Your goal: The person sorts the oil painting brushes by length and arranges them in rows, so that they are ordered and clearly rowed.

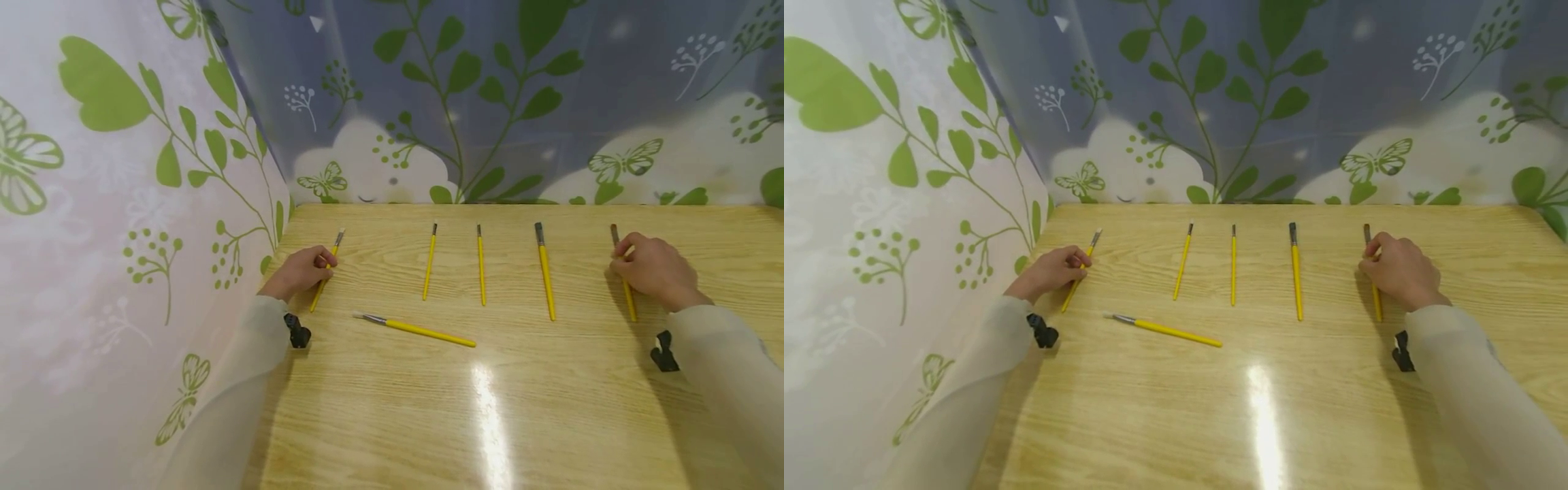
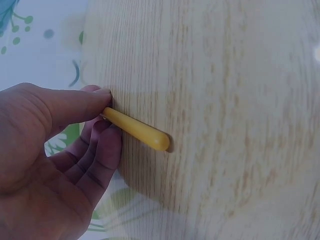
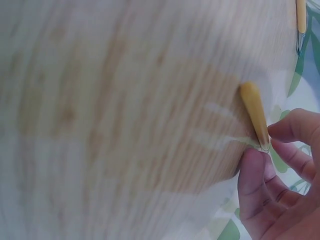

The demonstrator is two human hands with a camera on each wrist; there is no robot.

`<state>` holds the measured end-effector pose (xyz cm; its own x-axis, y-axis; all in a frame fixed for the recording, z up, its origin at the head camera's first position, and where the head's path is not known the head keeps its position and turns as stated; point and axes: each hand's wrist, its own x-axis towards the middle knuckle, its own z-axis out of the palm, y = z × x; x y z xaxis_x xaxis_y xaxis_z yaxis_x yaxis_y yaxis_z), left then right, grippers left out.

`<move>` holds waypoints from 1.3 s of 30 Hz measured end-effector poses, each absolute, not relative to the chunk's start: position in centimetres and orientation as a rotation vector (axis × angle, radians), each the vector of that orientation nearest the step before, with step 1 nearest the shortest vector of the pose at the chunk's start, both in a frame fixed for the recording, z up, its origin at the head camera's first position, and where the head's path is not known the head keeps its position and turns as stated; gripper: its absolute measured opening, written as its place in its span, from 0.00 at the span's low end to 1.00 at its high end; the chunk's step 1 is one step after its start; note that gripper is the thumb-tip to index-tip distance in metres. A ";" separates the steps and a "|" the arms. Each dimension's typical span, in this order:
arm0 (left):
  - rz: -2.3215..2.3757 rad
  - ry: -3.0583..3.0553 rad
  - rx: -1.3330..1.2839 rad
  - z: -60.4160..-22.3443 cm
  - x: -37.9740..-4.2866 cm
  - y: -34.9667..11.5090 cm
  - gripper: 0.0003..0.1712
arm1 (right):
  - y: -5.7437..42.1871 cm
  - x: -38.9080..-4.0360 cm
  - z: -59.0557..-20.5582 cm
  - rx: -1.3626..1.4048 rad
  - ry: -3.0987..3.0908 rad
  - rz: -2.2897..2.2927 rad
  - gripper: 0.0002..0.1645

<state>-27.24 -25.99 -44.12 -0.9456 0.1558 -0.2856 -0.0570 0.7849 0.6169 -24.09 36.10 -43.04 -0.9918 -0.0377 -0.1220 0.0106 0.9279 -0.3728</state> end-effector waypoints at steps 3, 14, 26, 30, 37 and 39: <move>0.935 2.652 0.072 -44.1 -27.2 -26.0 0.10 | 36.0 -24.0 -43.0 -0.020 2.961 -0.575 0.22; 0.956 2.642 0.077 -44.0 -27.3 -26.1 0.10 | 34.3 -23.8 -42.1 -0.007 3.041 -0.592 0.26; 0.945 2.639 0.085 -44.1 -27.2 -26.2 0.10 | 27.6 -23.3 -40.7 -0.237 3.063 -0.742 0.24; 0.941 2.643 0.083 -44.2 -27.1 -26.2 0.10 | 25.2 -23.0 -40.6 -0.319 3.062 -0.772 0.23; 0.933 2.643 0.082 -44.1 -27.2 -26.1 0.10 | 21.6 -22.1 -40.7 -0.438 3.062 -0.777 0.20; 0.930 2.645 0.086 -44.0 -27.2 -26.1 0.10 | 20.7 -21.8 -40.7 -0.456 3.058 -0.785 0.20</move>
